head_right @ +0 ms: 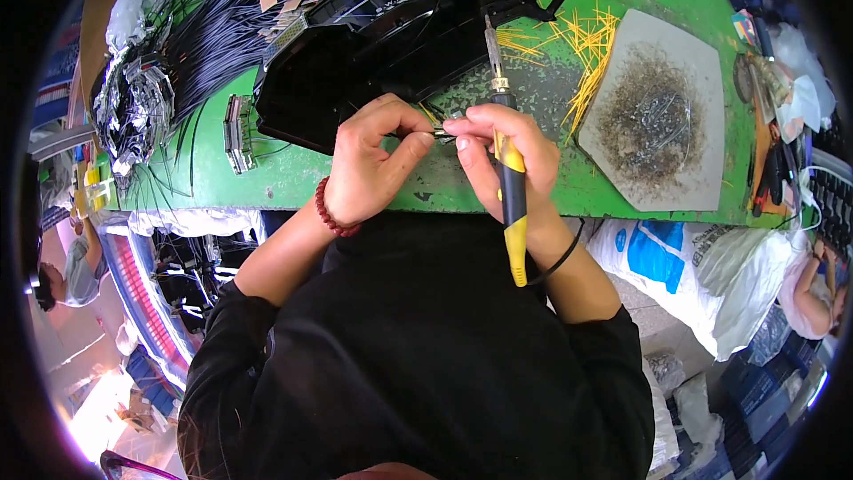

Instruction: The person picks up a toy car body and a circuit board, then uses a soldering iron to attach wires to the board. They place the car body into a bin and repeat the process by soldering wires onto another circuit board.

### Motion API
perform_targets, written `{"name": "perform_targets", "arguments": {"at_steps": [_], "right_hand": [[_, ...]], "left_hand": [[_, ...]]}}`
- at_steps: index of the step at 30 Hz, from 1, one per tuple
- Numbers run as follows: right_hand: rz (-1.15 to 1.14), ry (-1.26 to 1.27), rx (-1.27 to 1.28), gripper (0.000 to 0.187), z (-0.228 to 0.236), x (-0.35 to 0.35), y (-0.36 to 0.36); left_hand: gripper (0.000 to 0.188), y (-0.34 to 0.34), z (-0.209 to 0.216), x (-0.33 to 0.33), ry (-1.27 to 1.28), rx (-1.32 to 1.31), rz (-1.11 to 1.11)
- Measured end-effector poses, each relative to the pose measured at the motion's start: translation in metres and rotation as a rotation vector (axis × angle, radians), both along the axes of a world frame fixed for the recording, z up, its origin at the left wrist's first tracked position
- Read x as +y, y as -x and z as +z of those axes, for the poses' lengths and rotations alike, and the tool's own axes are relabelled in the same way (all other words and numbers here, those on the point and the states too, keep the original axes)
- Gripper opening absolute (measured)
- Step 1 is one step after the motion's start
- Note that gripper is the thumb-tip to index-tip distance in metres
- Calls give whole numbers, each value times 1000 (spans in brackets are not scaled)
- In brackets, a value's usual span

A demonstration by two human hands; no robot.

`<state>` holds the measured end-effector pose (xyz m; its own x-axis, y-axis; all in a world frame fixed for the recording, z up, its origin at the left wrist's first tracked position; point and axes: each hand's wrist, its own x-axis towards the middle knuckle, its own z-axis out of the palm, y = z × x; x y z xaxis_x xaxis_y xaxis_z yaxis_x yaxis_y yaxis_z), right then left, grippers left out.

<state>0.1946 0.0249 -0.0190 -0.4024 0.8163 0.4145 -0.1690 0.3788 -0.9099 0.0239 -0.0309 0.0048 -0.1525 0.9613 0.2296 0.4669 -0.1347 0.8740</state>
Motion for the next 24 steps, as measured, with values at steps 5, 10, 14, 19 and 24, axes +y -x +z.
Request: {"name": "perform_targets", "arguments": {"at_steps": [5,10,14,19,24], "right_hand": [[39,65,-70,31,-3,0,-8],[29,-10,-82,32,-2,0,-9],[-39,-18,-29,25,2,-3,-3],[-7,-266,-233,27,7,7,-10],[-72,-517,-258,27,11,16,-3]], "left_hand": [[5,0,2,1,-12,-105,2],[5,0,3,1,15,-96,7],[5,0,1,2,13,-55,4],[6,0,-2,0,14,-14,7],[6,1,-5,1,-67,144,-19]]}}
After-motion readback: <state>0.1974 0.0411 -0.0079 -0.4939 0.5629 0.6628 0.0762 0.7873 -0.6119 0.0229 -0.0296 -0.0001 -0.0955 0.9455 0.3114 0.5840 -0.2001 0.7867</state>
